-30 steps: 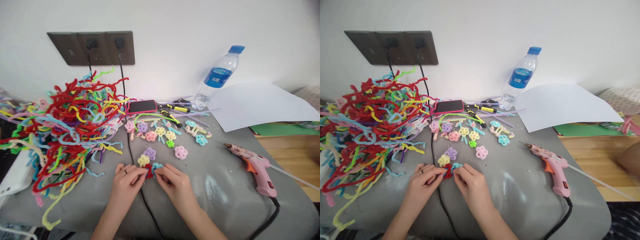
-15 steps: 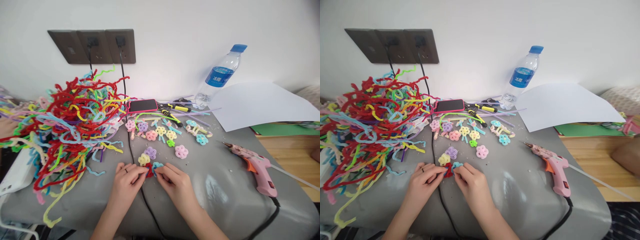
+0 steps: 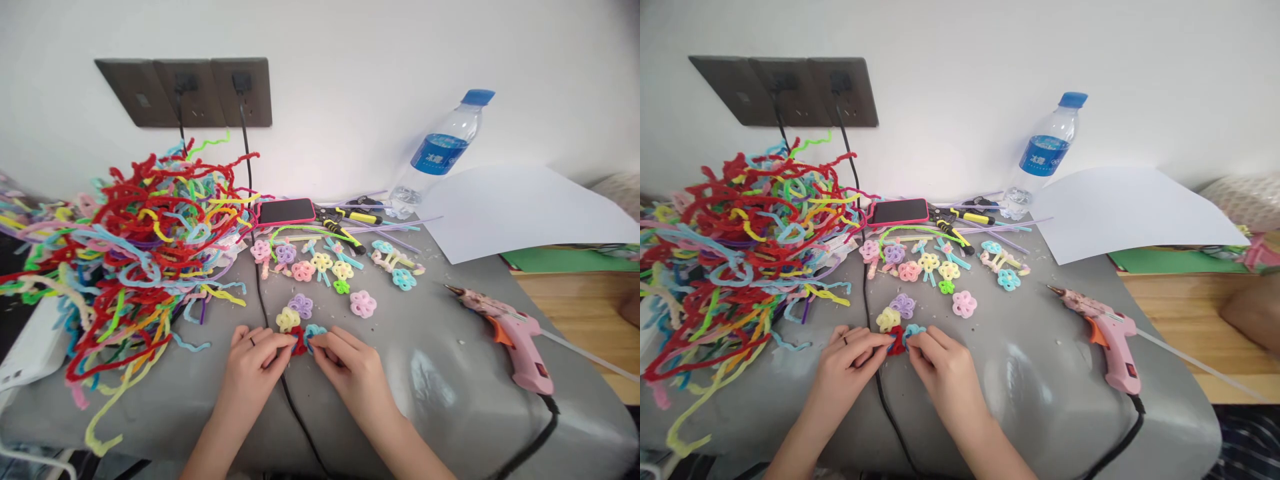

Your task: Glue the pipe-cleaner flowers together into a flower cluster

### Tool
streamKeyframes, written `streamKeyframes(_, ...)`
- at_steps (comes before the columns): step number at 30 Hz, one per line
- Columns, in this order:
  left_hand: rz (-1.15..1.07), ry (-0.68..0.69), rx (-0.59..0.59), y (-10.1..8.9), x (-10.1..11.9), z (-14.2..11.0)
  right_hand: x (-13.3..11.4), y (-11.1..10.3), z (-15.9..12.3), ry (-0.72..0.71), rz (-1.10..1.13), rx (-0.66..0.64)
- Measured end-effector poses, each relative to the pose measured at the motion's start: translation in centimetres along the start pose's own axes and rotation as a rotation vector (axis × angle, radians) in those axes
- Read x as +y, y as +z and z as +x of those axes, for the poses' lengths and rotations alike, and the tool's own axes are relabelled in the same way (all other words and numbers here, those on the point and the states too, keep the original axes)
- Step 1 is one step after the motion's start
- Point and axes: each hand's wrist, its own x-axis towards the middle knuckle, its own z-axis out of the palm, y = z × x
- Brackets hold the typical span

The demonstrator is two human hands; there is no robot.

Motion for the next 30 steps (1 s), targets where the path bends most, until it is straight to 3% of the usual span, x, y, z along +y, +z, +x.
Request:
streamKeyframes(16,-0.006,-0.017,-0.004,-0.01,-0.04,-0.05,-0.03,-0.05,-0.01,-0.003,-0.004,0.014)
streamKeyframes(30,-0.047,-0.171,-0.102,-0.10,0.38,-0.34,0.05,-0.34,-0.41,0.047,0.005,-0.040)
